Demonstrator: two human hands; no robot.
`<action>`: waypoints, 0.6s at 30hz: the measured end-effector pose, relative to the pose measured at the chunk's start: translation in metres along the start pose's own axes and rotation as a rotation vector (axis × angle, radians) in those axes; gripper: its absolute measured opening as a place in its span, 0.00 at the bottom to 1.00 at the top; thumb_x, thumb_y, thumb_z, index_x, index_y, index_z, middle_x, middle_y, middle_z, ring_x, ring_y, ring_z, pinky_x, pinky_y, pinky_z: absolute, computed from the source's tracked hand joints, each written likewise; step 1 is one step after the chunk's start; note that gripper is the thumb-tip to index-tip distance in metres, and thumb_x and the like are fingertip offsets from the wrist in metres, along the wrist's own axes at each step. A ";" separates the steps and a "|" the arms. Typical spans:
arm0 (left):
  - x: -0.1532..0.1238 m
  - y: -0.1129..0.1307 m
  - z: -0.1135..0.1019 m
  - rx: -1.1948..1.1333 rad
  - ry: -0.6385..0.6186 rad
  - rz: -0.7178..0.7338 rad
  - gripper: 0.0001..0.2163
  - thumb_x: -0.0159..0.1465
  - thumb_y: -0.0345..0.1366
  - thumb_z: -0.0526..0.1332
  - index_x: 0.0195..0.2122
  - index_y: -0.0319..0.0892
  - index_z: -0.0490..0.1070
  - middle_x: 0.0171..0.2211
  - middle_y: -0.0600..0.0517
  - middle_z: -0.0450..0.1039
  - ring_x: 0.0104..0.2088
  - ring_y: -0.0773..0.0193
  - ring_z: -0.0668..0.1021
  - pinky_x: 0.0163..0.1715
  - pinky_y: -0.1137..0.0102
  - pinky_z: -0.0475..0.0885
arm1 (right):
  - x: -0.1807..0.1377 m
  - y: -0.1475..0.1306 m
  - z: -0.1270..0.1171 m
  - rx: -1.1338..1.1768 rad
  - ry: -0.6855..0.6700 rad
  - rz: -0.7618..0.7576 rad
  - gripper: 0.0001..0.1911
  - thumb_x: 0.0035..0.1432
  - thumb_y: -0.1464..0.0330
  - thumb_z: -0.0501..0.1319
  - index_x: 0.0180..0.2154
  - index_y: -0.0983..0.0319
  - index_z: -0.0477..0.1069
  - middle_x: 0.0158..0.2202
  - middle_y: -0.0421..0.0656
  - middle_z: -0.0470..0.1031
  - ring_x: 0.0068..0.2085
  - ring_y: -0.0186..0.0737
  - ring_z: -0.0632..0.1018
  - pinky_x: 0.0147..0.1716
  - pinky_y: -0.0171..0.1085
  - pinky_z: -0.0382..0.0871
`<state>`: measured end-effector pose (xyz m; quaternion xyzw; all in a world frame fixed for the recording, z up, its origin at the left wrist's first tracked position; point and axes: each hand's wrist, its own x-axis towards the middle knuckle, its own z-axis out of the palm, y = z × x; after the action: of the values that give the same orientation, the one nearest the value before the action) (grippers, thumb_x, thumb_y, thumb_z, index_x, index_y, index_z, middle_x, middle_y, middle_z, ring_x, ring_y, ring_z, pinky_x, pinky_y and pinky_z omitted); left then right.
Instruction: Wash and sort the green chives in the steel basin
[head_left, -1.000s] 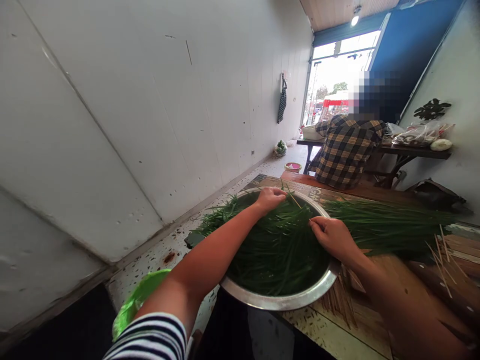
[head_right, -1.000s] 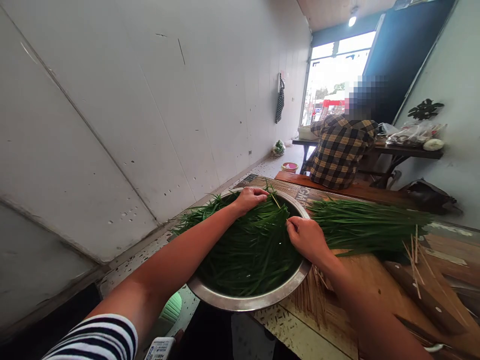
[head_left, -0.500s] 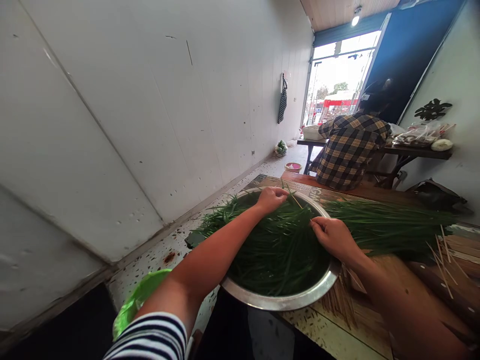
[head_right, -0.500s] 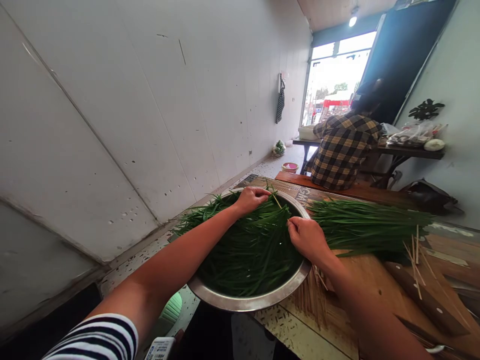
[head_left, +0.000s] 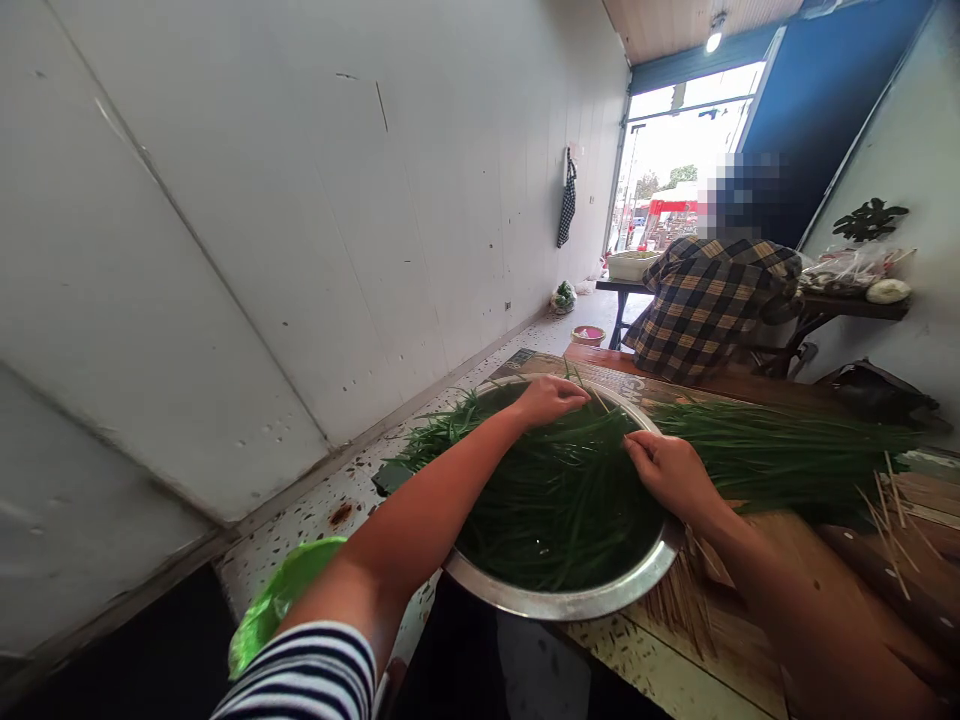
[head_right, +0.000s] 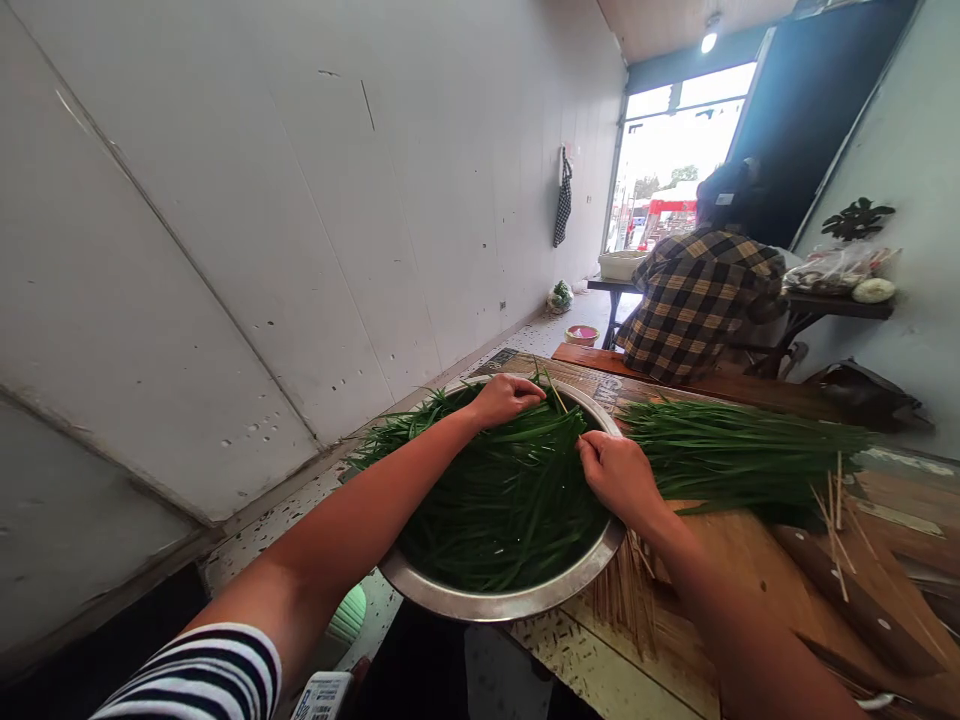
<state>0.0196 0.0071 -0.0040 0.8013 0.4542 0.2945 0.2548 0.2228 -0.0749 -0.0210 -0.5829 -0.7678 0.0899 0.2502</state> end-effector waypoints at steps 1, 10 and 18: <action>0.002 -0.004 0.001 0.086 0.032 -0.034 0.12 0.57 0.37 0.58 0.38 0.39 0.78 0.33 0.51 0.78 0.34 0.67 0.76 0.38 0.74 0.69 | 0.000 0.000 0.000 -0.003 -0.007 0.004 0.18 0.57 0.63 0.48 0.29 0.61 0.74 0.29 0.45 0.78 0.31 0.39 0.75 0.31 0.34 0.59; 0.008 -0.007 0.018 0.671 -0.078 -0.089 0.10 0.58 0.40 0.59 0.37 0.45 0.77 0.40 0.47 0.76 0.46 0.54 0.74 0.49 0.56 0.61 | -0.001 -0.002 -0.002 -0.039 -0.026 0.010 0.18 0.57 0.62 0.48 0.32 0.62 0.75 0.26 0.44 0.76 0.28 0.38 0.73 0.28 0.34 0.57; 0.005 0.010 0.013 0.764 -0.120 -0.077 0.09 0.57 0.35 0.60 0.37 0.42 0.76 0.41 0.46 0.76 0.45 0.53 0.74 0.50 0.57 0.60 | -0.001 -0.003 -0.002 -0.034 -0.028 0.011 0.18 0.57 0.62 0.48 0.32 0.61 0.75 0.25 0.44 0.76 0.28 0.38 0.73 0.28 0.34 0.56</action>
<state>0.0363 0.0049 -0.0053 0.8365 0.5453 0.0469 -0.0248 0.2212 -0.0768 -0.0184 -0.5901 -0.7694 0.0863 0.2289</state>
